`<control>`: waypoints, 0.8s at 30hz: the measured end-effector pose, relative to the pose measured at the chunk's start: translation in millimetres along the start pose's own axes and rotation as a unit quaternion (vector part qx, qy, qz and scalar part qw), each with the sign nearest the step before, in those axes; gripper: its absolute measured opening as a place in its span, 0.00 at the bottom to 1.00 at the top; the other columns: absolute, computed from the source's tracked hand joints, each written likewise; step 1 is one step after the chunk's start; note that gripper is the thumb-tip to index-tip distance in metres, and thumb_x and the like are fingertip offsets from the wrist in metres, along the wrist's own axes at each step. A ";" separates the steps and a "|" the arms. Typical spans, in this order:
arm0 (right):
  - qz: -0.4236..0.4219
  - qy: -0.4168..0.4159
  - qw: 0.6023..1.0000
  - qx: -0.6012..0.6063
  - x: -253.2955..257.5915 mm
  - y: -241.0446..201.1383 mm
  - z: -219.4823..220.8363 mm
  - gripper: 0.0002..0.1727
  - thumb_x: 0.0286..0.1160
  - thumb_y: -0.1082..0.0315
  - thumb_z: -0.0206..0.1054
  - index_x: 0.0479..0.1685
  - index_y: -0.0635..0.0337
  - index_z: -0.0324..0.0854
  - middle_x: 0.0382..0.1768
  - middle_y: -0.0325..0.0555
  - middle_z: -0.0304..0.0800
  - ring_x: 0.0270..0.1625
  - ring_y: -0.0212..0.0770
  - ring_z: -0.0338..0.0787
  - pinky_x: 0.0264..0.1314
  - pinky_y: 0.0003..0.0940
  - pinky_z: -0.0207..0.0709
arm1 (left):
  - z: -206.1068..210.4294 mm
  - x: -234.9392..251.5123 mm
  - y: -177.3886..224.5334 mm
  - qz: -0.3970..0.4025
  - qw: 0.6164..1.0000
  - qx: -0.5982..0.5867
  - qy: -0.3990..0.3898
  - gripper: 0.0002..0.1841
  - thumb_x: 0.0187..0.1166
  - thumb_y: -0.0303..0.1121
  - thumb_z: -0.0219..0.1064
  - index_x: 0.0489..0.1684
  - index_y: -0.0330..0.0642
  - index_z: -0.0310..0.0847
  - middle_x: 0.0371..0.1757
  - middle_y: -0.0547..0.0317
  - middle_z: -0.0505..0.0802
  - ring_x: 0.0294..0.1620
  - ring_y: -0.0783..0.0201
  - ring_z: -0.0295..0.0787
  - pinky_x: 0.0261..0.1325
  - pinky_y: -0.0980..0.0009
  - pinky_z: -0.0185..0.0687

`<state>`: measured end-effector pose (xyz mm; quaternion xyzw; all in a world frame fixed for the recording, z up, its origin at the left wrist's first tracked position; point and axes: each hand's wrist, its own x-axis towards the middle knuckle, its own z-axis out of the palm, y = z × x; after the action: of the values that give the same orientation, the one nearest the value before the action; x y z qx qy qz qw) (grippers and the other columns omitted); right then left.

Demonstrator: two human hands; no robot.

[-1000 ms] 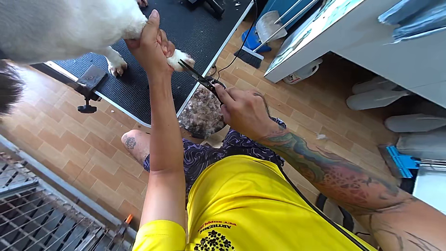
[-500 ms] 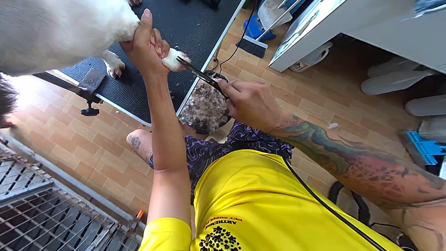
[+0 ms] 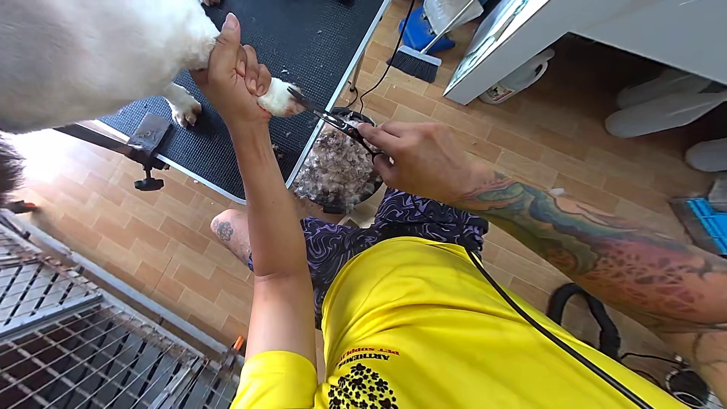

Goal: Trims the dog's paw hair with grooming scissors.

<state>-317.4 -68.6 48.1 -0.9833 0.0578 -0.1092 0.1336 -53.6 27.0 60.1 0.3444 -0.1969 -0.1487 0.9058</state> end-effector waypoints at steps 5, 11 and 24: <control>-0.008 0.002 1.000 0.023 -2.0 5.5 -0.4 0.31 0.65 0.67 0.69 0.74 0.64 0.81 0.40 0.56 0.91 0.35 0.55 0.91 0.33 0.51 0.82 | -3.8 0.8 0.4 -0.009 0.999 -0.016 -0.026 0.20 0.89 0.25 0.52 0.18 0.46 0.62 0.06 0.67 0.64 0.03 0.72 0.58 0.07 0.77 0.61; -0.008 -0.003 0.998 0.063 -4.7 11.2 -1.0 0.30 0.63 0.67 0.70 0.71 0.62 0.84 0.35 0.52 0.89 0.33 0.51 0.89 0.33 0.49 0.82 | -9.6 1.5 1.0 -0.011 0.997 -0.033 -0.065 0.22 0.90 0.26 0.50 0.15 0.47 0.61 0.06 0.67 0.64 0.03 0.72 0.58 0.08 0.77 0.61; -0.030 -0.023 0.991 0.129 -4.0 19.4 -3.5 0.27 0.63 0.72 0.70 0.69 0.59 0.86 0.41 0.49 0.93 0.38 0.45 0.91 0.43 0.46 0.87 | -19.3 -2.3 0.0 -0.025 0.985 -0.098 -0.138 0.23 0.90 0.28 0.48 0.14 0.45 0.65 0.06 0.66 0.68 0.03 0.73 0.62 0.09 0.78 0.61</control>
<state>-323.8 -87.5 45.2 -0.9614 0.0106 -0.0971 0.2573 -46.7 38.8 46.3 0.2348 -0.2960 -0.2364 0.8952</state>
